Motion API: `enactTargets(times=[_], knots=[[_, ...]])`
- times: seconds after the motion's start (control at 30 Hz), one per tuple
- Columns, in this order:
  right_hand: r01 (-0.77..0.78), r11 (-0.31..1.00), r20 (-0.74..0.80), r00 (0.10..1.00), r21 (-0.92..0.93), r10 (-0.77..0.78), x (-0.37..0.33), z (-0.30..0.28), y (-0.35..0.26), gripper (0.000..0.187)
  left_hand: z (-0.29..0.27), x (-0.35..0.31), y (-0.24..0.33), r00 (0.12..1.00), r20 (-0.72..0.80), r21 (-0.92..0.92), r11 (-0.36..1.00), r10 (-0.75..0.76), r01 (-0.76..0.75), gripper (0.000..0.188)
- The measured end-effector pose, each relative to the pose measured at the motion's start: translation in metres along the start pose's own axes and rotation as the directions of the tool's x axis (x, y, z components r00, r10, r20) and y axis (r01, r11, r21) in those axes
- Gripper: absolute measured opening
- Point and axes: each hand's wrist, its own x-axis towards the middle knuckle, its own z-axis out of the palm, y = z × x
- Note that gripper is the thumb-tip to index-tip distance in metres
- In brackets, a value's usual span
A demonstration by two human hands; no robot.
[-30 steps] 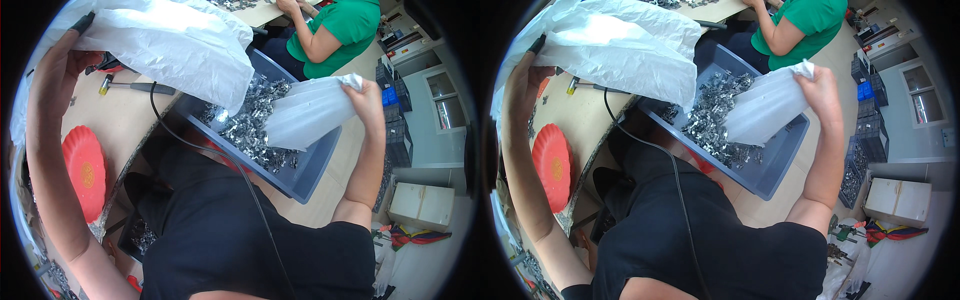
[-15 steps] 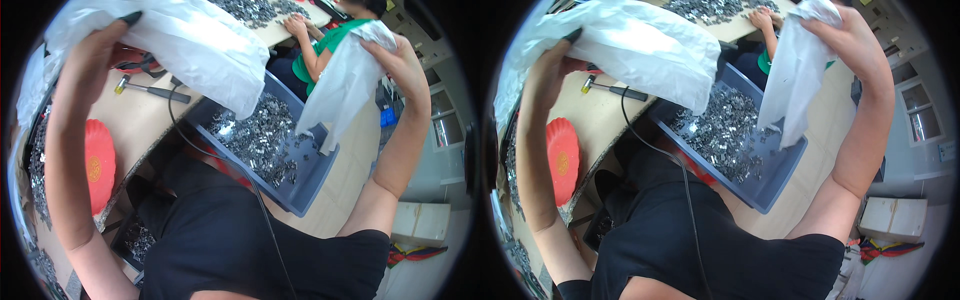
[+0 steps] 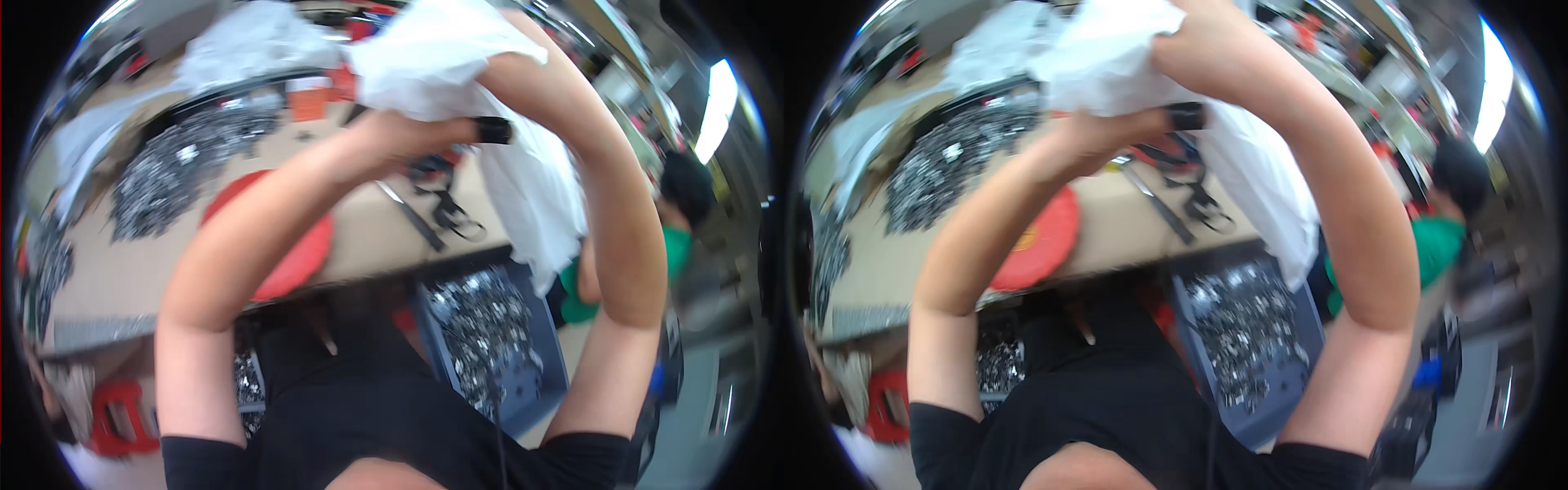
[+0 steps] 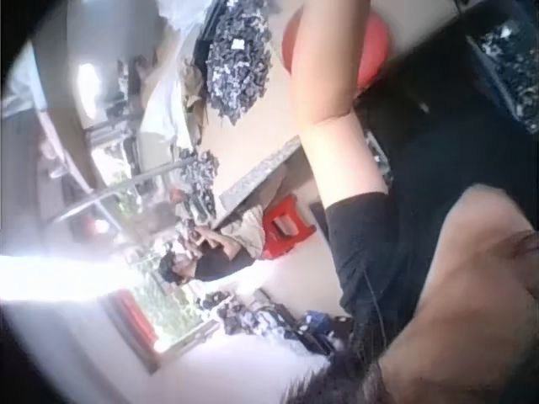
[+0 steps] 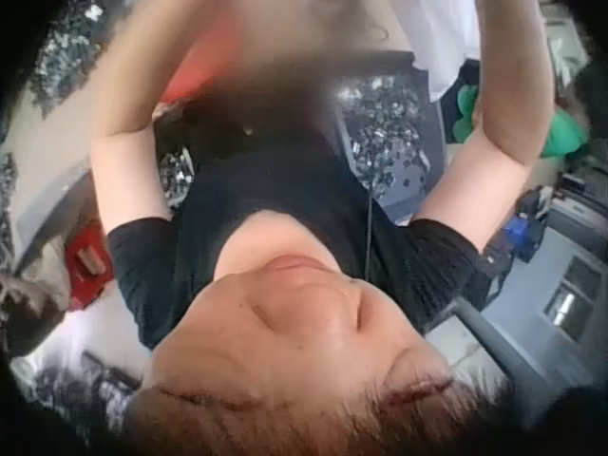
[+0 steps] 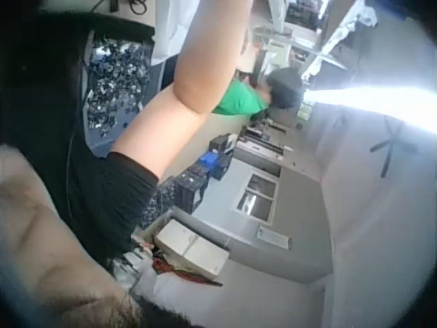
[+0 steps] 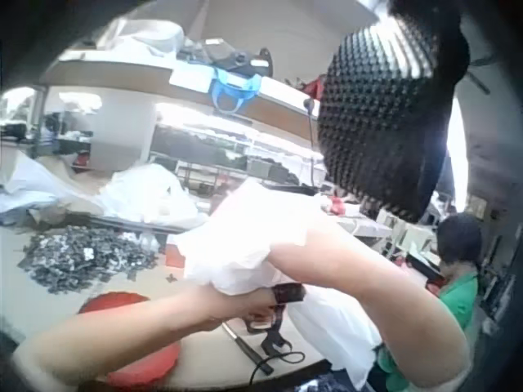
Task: The person scoops metal pieces from a container using a tray, dumps them onto the table, removes plastic packaging, and assembles the small metal components together by hand.
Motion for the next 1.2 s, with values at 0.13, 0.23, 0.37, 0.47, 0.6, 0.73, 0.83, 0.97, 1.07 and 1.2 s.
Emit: enactTargets(times=[0.13, 0.23, 0.37, 0.47, 0.6, 0.73, 0.83, 0.97, 1.07, 1.2], knots=[[-0.015, 0.973, 0.009, 1.0, 0.231, 0.013, 0.048, 0.018, -0.029, 0.025, -0.04, 0.008, -0.004, 0.972, -0.231, -0.2, 0.976, 0.037, -0.084, 0.024], [0.036, 0.967, -0.074, 0.997, 0.251, -0.018, 0.075, 0.025, -0.037, 0.025, -0.087, 0.009, 0.026, 0.903, -0.424, -0.049, 0.998, -0.063, 0.046, 0.025], [-0.026, 0.954, -0.131, 0.989, 0.298, 0.068, 0.082, 0.04, -0.019, 0.037, -0.184, 0.026, 0.036, 0.692, -0.717, -0.022, 0.99, 0.082, -0.14, 0.03], [-0.192, 0.941, -0.028, 0.978, 0.28, 0.208, 0.07, 0.048, 0.006, 0.04, -0.244, 0.037, 0.038, 0.552, -0.821, 0.093, 0.988, 0.147, -0.126, 0.031], [-0.311, 0.925, 0.143, 0.948, 0.219, 0.285, 0.042, 0.066, 0.036, 0.035, -0.329, 0.046, 0.035, 0.569, -0.739, 0.428, 0.904, 0.359, -0.014, 0.031], [-0.518, 0.84, 0.356, 0.825, 0.162, 0.439, 0.024, 0.08, 0.05, 0.032, -0.383, 0.055, 0.01, 0.618, -0.6, 0.693, 0.716, 0.509, 0.084, 0.032], [-0.511, 0.846, 0.361, 0.825, 0.15, 0.434, 0.022, 0.102, 0.071, 0.033, -0.401, 0.061, -0.019, 0.669, -0.469, 0.842, 0.52, 0.577, 0.143, 0.032], [-0.538, 0.82, 0.435, 0.797, 0.197, 0.418, 0.05, 0.143, 0.086, 0.032, -0.404, 0.032, -0.106, 0.908, -0.311, 0.884, -0.265, 0.281, 0.385, 0.035], [-0.405, 0.906, 0.414, 0.851, 0.127, 0.322, 0.078, 0.18, 0.104, 0.033, -0.405, 0.028, -0.132, 0.871, -0.486, 0.805, -0.352, 0.069, 0.477, 0.032], [-0.081, 0.982, 0.108, 0.992, 0.168, 0.063, 0.139, 0.247, 0.102, 0.032, -0.451, 0.02, -0.175, 0.737, -0.635, 0.719, 0.17, -0.231, 0.674, 0.031]])
